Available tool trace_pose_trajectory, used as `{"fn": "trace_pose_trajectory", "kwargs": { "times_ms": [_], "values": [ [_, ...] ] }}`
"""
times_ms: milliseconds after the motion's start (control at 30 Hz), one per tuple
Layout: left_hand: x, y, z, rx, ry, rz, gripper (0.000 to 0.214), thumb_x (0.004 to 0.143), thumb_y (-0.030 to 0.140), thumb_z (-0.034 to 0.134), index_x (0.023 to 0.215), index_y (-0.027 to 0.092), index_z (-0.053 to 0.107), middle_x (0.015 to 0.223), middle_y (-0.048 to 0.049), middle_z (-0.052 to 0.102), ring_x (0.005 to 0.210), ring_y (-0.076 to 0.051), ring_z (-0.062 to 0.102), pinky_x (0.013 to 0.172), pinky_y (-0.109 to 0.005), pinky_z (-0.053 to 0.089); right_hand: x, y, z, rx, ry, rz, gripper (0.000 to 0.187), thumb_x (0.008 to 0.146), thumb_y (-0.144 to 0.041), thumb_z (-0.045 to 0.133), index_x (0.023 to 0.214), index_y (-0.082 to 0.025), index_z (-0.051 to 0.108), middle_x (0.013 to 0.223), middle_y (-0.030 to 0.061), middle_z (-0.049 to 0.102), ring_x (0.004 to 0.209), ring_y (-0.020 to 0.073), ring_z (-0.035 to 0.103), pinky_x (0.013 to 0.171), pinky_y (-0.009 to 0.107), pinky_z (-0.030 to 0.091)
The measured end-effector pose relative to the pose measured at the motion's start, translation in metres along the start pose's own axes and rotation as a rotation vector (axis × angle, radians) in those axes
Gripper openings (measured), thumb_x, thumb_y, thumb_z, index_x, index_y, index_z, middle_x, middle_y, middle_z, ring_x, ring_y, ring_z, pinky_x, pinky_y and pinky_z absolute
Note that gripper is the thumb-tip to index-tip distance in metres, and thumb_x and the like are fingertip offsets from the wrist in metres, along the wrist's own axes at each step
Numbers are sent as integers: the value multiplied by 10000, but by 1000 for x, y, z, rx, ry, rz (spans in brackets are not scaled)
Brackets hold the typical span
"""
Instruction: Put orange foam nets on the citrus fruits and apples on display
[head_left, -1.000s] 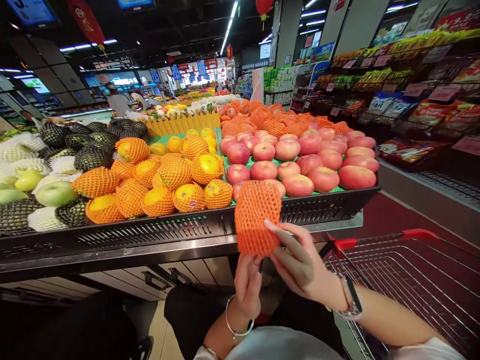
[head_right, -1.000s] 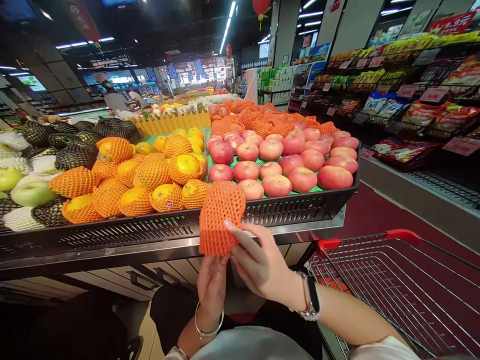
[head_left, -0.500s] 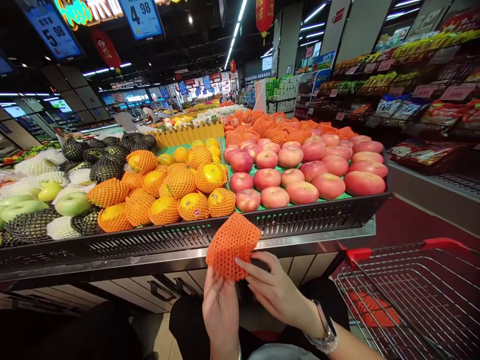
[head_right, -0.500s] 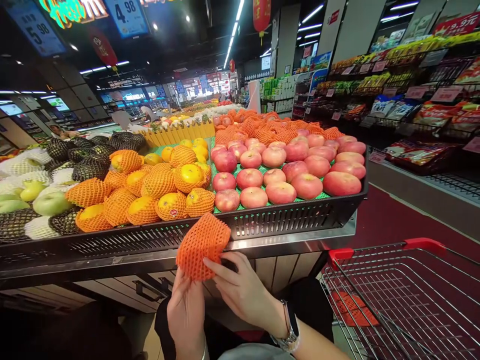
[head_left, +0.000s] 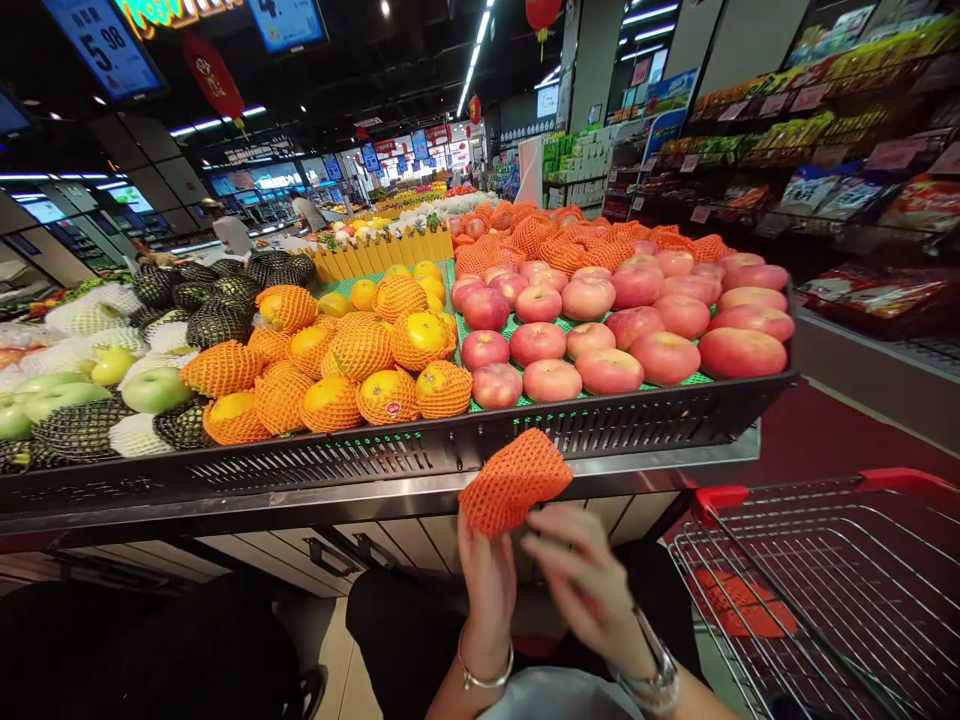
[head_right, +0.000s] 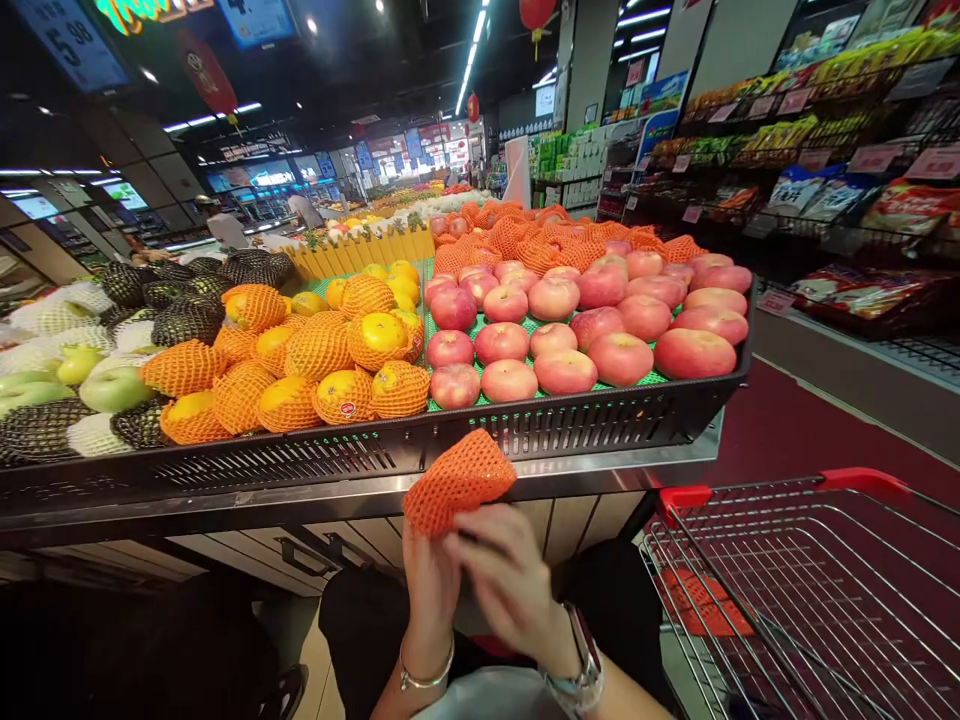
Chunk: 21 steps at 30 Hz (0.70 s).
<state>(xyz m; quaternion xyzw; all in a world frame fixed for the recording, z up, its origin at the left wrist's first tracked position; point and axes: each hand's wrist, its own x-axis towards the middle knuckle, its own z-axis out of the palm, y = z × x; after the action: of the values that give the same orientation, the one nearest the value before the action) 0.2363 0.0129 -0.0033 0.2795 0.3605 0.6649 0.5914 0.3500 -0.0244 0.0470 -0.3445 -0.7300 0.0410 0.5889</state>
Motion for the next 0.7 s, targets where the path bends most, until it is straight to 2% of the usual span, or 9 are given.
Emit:
{"fn": "trace_pose_trajectory", "kwargs": {
  "times_ms": [67, 133, 267, 333, 400, 433, 500, 600, 700],
  "values": [
    [0, 4, 10, -91, 32, 46, 442, 713, 541, 720, 1084, 309, 658, 1160, -31, 676, 1030, -191, 642, 859, -294, 535, 1, 11, -7, -41, 260, 257, 377, 908, -107, 454, 1220, -268, 591, 1152, 74, 625, 1080, 225, 581, 895, 397, 516],
    [0, 6, 14, -135, 24, 74, 411, 695, 491, 760, 1047, 290, 690, 1141, -42, 696, 1039, -208, 648, 843, -297, 548, 4, 22, -13, -23, 296, 378, 306, 926, -139, 470, 1173, -247, 613, 1148, 78, 628, 1086, 225, 589, 922, 395, 505],
    [4, 8, 1, 15, -22, 84, 394, 699, 520, 741, 971, 235, 734, 1009, -54, 747, 947, -220, 689, 810, -310, 567, 14, 38, -28, 54, 81, 319, 227, 922, -127, 480, 1019, -231, 657, 1017, 55, 677, 952, 188, 641, 843, 326, 526],
    [7, 14, -10, 280, -197, 57, 372, 729, 497, 717, 941, 193, 753, 967, -81, 758, 933, -244, 697, 849, -346, 562, 16, 41, -37, 93, 18, 316, 200, 908, -123, 490, 886, -215, 667, 922, 44, 690, 860, 177, 656, 766, 290, 530],
    [8, 23, -19, 564, -454, 63, 316, 786, 436, 673, 958, 186, 761, 1009, -99, 753, 1001, -268, 682, 936, -386, 529, 18, 43, -45, 148, -77, 376, 182, 869, -111, 521, 810, -200, 668, 872, 40, 696, 803, 176, 657, 719, 273, 525],
    [8, 27, -22, 673, -558, 86, 299, 816, 408, 641, 993, 196, 757, 1055, -99, 743, 1050, -271, 667, 976, -396, 507, 19, 43, -47, 179, -151, 430, 175, 843, -95, 537, 823, -197, 678, 861, 36, 699, 780, 175, 655, 693, 264, 521],
    [6, 32, -25, 808, -654, 139, 314, 848, 365, 600, 1098, 219, 722, 1158, -87, 707, 1137, -267, 627, 1022, -401, 478, 20, 43, -50, 236, -314, 541, 236, 799, -59, 563, 933, -199, 695, 900, 32, 706, 780, 174, 651, 685, 255, 516],
    [5, 24, -28, 890, -654, 186, 391, 857, 322, 579, 1233, 233, 640, 1284, -79, 636, 1220, -261, 571, 1059, -407, 449, 19, 43, -45, 298, -471, 552, 434, 773, -74, 647, 1184, -213, 623, 1149, 61, 663, 1004, 218, 628, 881, 304, 498],
    [15, 1, -31, 866, -614, 196, 374, 860, 326, 552, 1204, 223, 656, 1272, -90, 643, 1192, -274, 589, 1054, -435, 455, 14, 43, -36, 370, -542, 499, 641, 747, -117, 722, 1334, -232, 492, 1327, 87, 557, 1180, 243, 551, 1006, 333, 447]
  ]
}}
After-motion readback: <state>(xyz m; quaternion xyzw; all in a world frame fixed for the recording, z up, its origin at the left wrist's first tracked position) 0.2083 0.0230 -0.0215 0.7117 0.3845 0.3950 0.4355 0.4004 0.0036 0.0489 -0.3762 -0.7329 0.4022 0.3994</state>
